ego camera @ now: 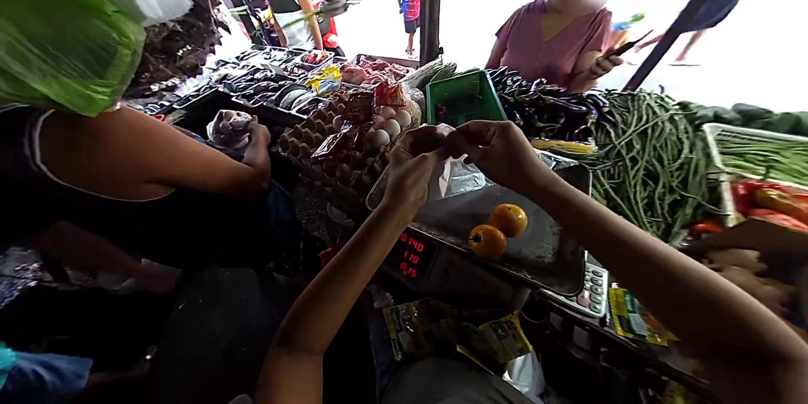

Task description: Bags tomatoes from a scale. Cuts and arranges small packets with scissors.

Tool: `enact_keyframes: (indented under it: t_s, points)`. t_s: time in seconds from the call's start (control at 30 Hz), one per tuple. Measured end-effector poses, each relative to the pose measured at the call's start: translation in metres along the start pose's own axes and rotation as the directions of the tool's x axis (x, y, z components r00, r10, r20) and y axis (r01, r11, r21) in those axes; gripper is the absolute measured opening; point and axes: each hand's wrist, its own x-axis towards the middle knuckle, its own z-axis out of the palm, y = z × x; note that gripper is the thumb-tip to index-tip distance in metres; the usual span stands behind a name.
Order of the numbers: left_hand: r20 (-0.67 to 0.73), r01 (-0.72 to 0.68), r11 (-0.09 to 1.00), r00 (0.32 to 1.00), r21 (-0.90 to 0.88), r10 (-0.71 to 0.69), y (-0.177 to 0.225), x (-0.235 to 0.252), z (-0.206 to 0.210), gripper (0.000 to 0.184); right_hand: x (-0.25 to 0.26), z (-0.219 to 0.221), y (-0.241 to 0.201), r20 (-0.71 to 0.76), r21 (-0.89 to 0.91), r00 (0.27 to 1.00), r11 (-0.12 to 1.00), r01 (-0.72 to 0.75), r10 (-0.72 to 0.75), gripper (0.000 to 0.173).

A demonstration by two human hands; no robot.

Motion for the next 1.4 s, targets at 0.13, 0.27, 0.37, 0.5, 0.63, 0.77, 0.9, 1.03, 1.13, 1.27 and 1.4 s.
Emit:
enact_keyframes:
  t_s: [0.13,0.27,0.37,0.5,0.63,0.77,0.9,1.03,1.13,1.27,1.4]
  points:
    - [0.053,0.000,1.000,0.999,-0.024,0.001,0.002,-0.004,-0.006,0.033,-0.006,-0.002,-0.004,-0.013,-0.135,1.000,0.991,-0.014,0.012,0.019]
    - [0.076,-0.099,0.993,0.993,0.061,0.094,0.003,-0.010,-0.002,0.034,-0.011,-0.004,-0.004,-0.021,-0.189,1.000,0.982,-0.024,0.020,0.016]
    - [0.073,-0.284,0.831,0.956,0.478,0.285,-0.001,-0.005,-0.007,0.036,-0.018,-0.008,-0.007,0.039,0.001,0.999,1.000,-0.009,0.009,0.013]
    - [0.097,-0.397,0.596,0.877,0.698,0.470,-0.007,0.026,-0.022,0.030,-0.028,-0.019,-0.011,0.200,0.622,0.978,0.762,-0.178,0.065,0.024]
    - [0.111,-0.314,0.705,0.941,0.636,0.319,-0.008,0.039,-0.029,0.011,-0.028,-0.028,-0.010,0.177,0.775,0.952,0.561,-0.291,0.249,0.028]
    - [0.001,0.115,0.991,0.993,0.062,-0.115,0.006,0.022,-0.020,0.022,-0.012,-0.049,0.014,0.137,0.460,0.990,0.887,-0.048,-0.017,0.028]
    - [0.183,0.268,0.909,0.959,-0.318,-0.219,0.019,0.001,-0.017,0.026,-0.002,-0.040,0.040,-0.064,-0.237,0.993,0.968,0.079,-0.096,0.024]
    - [0.242,-0.149,0.931,0.968,0.333,0.068,0.008,0.010,-0.018,0.058,0.003,-0.029,0.036,-0.014,-0.218,1.000,0.976,-0.012,0.009,0.037]
    - [0.097,-0.238,0.436,0.942,0.868,0.322,-0.010,0.028,-0.022,0.055,-0.012,-0.027,0.021,0.213,0.567,0.977,0.815,-0.116,-0.010,0.033]
    - [0.052,-0.223,0.389,0.914,0.894,0.403,-0.015,0.040,-0.038,0.045,-0.018,-0.020,0.032,0.365,0.572,0.900,0.820,-0.016,-0.237,0.030]
    - [0.203,-0.262,0.647,0.965,0.716,0.166,-0.017,0.021,-0.043,0.025,-0.006,-0.015,0.058,0.089,-0.463,0.990,0.876,0.139,-0.110,0.019]
